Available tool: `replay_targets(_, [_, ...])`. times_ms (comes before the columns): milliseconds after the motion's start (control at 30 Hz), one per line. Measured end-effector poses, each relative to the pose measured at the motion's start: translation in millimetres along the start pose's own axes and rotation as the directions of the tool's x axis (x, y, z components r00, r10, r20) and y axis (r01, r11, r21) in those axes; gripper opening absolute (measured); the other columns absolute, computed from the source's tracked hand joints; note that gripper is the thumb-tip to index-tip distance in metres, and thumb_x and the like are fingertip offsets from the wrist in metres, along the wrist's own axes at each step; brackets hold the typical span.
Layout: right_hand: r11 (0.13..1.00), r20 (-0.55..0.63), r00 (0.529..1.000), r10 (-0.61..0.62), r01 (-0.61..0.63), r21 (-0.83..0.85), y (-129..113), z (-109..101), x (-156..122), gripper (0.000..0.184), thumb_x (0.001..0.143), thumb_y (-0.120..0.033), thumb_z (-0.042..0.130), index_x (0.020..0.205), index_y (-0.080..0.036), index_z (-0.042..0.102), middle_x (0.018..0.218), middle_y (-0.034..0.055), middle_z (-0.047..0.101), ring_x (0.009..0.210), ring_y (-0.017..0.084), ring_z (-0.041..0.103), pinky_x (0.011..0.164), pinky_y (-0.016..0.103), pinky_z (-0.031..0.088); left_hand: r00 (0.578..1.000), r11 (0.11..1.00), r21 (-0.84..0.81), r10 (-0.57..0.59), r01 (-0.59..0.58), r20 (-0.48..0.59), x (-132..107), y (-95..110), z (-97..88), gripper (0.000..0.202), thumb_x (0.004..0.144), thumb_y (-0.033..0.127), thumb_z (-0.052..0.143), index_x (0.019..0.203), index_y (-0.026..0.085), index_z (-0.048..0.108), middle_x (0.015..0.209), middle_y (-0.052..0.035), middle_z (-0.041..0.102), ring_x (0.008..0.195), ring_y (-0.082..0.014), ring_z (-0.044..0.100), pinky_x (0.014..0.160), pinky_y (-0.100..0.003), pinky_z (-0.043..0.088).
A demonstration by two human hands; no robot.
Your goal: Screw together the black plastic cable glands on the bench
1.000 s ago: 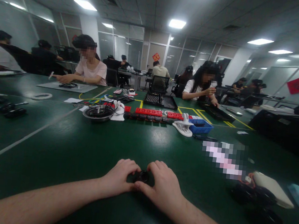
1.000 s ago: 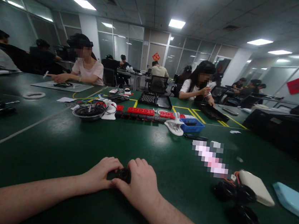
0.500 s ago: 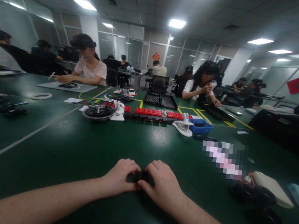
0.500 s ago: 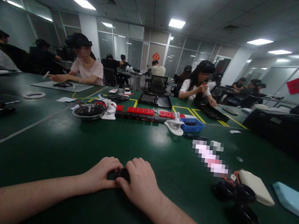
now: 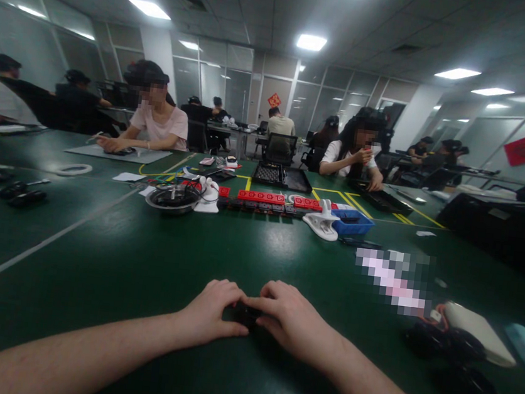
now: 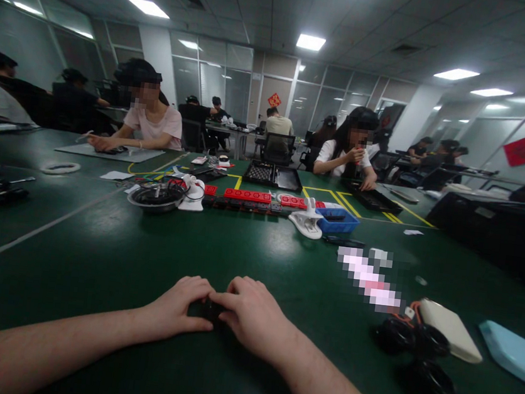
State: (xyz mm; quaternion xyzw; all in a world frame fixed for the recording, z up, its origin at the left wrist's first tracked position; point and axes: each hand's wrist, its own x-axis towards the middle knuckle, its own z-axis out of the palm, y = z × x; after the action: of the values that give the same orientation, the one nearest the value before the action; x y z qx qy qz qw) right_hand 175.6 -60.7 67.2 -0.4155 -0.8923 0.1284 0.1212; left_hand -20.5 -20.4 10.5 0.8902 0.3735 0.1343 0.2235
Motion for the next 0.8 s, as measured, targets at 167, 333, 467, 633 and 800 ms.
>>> replay_targets(167, [0.999, -0.002, 0.999, -0.036, 0.036, 0.032, 4, 1, 0, 0.041, 0.078, -0.009, 0.052, 0.113, -0.030, 0.055, 0.097, 0.0033, 0.051, 0.088, 0.015, 0.048, 0.077, 0.029, 0.040, 1.000, 1.000, -0.002, -0.001, 0.001, -0.001, 0, 1, -0.6, 0.029, 0.069, 0.043, 0.065, 0.085, 0.021, 0.056, 0.084, 0.0015, 0.055, 0.081, -0.0178, 0.048, 0.070, -0.028, 0.032])
replay_targets(333, [0.996, -0.011, 0.998, -0.066, 0.067, 0.061, 6, 1, -1, 0.039, 0.079, -0.008, 0.050, 0.110, -0.032, 0.057, 0.111, 0.0046, 0.048, 0.100, 0.017, 0.046, 0.085, 0.033, 0.039, 1.000, 1.000, 0.005, -0.003, 0.003, 0.007, 0, 1, -0.5, 0.030, 0.070, 0.044, 0.064, 0.086, 0.020, 0.056, 0.083, 0.0016, 0.054, 0.080, -0.0174, 0.048, 0.070, -0.028, 0.032])
replay_targets(467, [0.994, -0.014, 0.997, -0.073, 0.074, 0.078, 6, 1, -2, 0.039, 0.081, -0.009, 0.046, 0.110, -0.032, 0.056, 0.119, 0.0051, 0.045, 0.107, 0.018, 0.044, 0.089, 0.036, 0.037, 1.000, 1.000, 0.005, -0.004, 0.004, 0.008, 0, 2, -1.4, 0.029, 0.070, 0.043, 0.065, 0.086, 0.020, 0.055, 0.084, 0.0013, 0.054, 0.081, -0.0177, 0.048, 0.071, -0.029, 0.032])
replay_targets(633, [0.982, -0.075, 0.997, -0.029, 0.043, 0.185, 2, -1, -3, 0.040, 0.078, -0.013, 0.052, 0.115, -0.028, 0.052, 0.117, 0.0049, 0.046, 0.107, 0.017, 0.045, 0.091, 0.033, 0.036, 1.000, 1.000, 0.021, -0.001, 0.001, -0.007, 0, 0, 0.7, 0.031, 0.069, 0.043, 0.065, 0.086, 0.020, 0.056, 0.083, 0.0007, 0.054, 0.080, -0.0182, 0.048, 0.070, -0.029, 0.033])
replay_targets(800, [0.968, -0.177, 0.966, 0.187, -0.151, 0.203, -5, 3, 0, 0.025, 0.078, -0.027, 0.054, 0.102, -0.019, 0.056, 0.099, 0.0054, 0.055, 0.091, 0.017, 0.051, 0.080, 0.031, 0.042, 1.000, 1.000, 0.008, -0.004, 0.004, -0.002, 1, -1, 1.5, 0.030, 0.068, 0.042, 0.066, 0.086, 0.021, 0.056, 0.082, 0.0015, 0.055, 0.080, -0.0177, 0.048, 0.069, -0.029, 0.033])
